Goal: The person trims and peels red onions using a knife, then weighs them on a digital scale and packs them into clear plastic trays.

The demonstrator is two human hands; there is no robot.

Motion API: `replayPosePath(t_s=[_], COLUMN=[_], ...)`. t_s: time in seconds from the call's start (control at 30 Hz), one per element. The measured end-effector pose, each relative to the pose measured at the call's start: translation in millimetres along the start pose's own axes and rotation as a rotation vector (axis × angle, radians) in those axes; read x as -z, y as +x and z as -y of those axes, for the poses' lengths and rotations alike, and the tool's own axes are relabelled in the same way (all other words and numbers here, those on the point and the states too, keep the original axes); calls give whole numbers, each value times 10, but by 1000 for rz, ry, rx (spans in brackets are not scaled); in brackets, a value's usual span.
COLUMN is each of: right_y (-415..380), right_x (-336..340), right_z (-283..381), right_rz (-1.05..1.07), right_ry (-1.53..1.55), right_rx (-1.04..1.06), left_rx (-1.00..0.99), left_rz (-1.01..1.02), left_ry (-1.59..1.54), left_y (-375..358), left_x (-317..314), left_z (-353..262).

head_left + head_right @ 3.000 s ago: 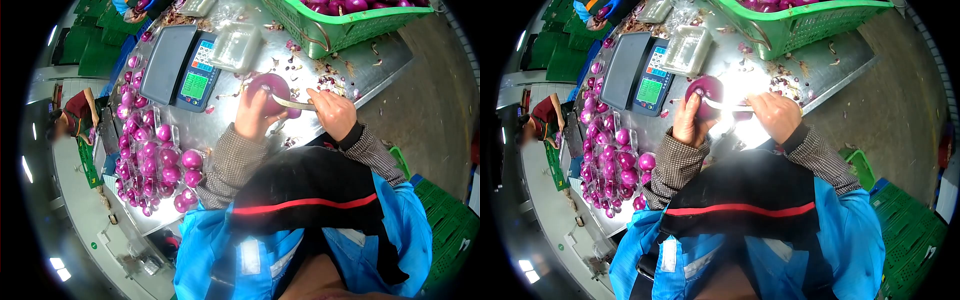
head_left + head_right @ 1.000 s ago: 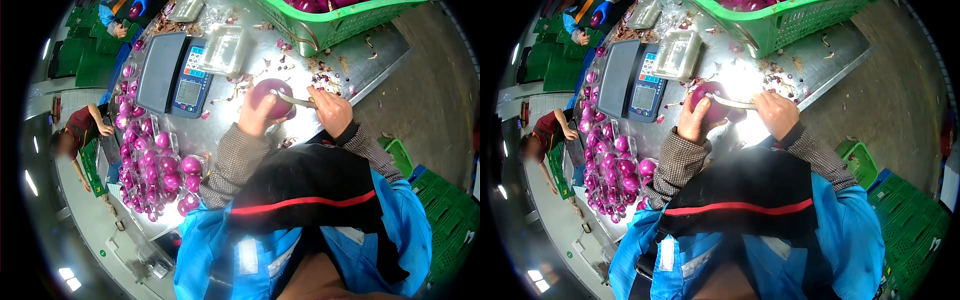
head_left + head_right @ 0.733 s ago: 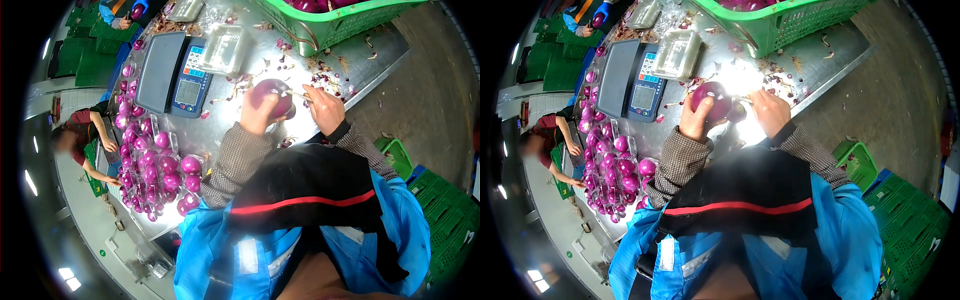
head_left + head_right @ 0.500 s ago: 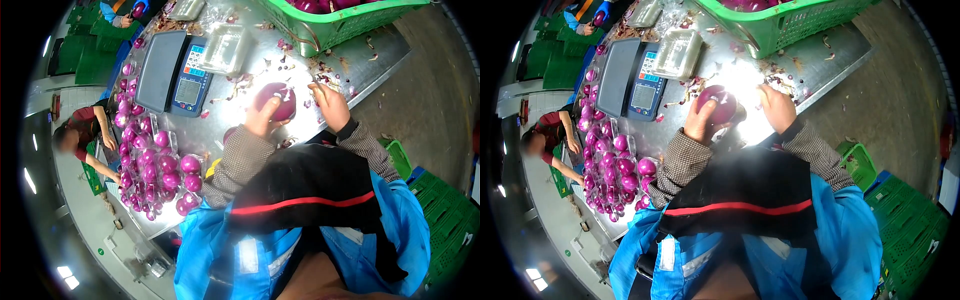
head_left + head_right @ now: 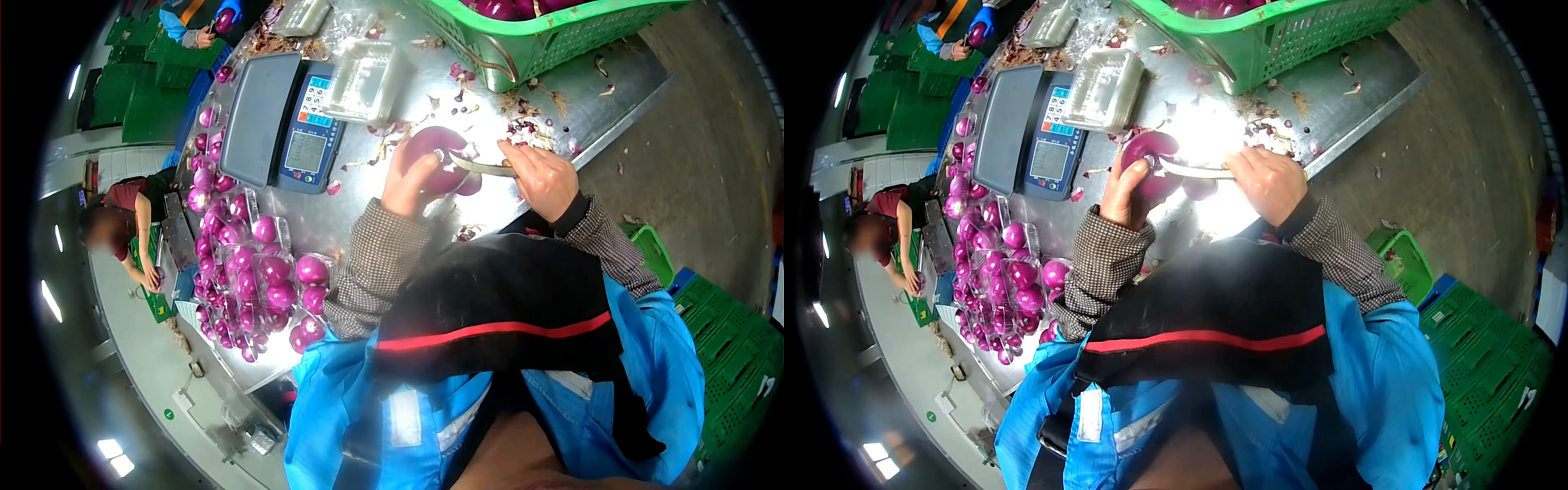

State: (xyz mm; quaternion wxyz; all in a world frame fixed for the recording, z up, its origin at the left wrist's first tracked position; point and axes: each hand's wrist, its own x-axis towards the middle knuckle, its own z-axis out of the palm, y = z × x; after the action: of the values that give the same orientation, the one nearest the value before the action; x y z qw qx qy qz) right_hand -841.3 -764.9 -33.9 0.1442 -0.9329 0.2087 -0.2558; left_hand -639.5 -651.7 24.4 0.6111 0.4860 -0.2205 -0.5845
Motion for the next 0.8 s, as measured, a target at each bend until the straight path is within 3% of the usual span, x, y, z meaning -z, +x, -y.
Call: replayPosePath(t_s=[0.23, 0.27, 0.33, 0.43, 0.47, 0.57, 0.6, 0.7, 0.73, 0.8], right_y=[25, 29, 18, -14, -29, -12, 45, 26, 24, 19], right_x=[-121, -156, -198, -422, -501, -657, -669, -457, -419, -323], right_z=[-29, -21, 47, 161, 177, 3, -63, -77, -19, 86], right_rz=[-109, -142, -98, -101, -114, 66, 85, 73, 70, -17], right_ry=[-65, -85, 33, 193, 243, 695, 806, 778, 656, 441], right_rx=[-21, -23, -115, -251, -296, -720, -873, -752, -682, -413], left_rx=[67, 27, -54, -17, -55, -36, -79, 2, 9, -49], left_rz=[31, -44, -193, -101, -193, -363, -325, -138, -278, -190], left_ry=[47, 61, 87, 83, 55, 46, 46, 38, 8, -38], left_y=[-10, -10, -15, 74, 106, 112, 103, 99, 142, 170], left_x=[-9, -17, -40, 37, 39, 86, 95, 205, 251, 247], left_z=[-1, 44, 163, 97, 173, 360, 392, 289, 403, 331])
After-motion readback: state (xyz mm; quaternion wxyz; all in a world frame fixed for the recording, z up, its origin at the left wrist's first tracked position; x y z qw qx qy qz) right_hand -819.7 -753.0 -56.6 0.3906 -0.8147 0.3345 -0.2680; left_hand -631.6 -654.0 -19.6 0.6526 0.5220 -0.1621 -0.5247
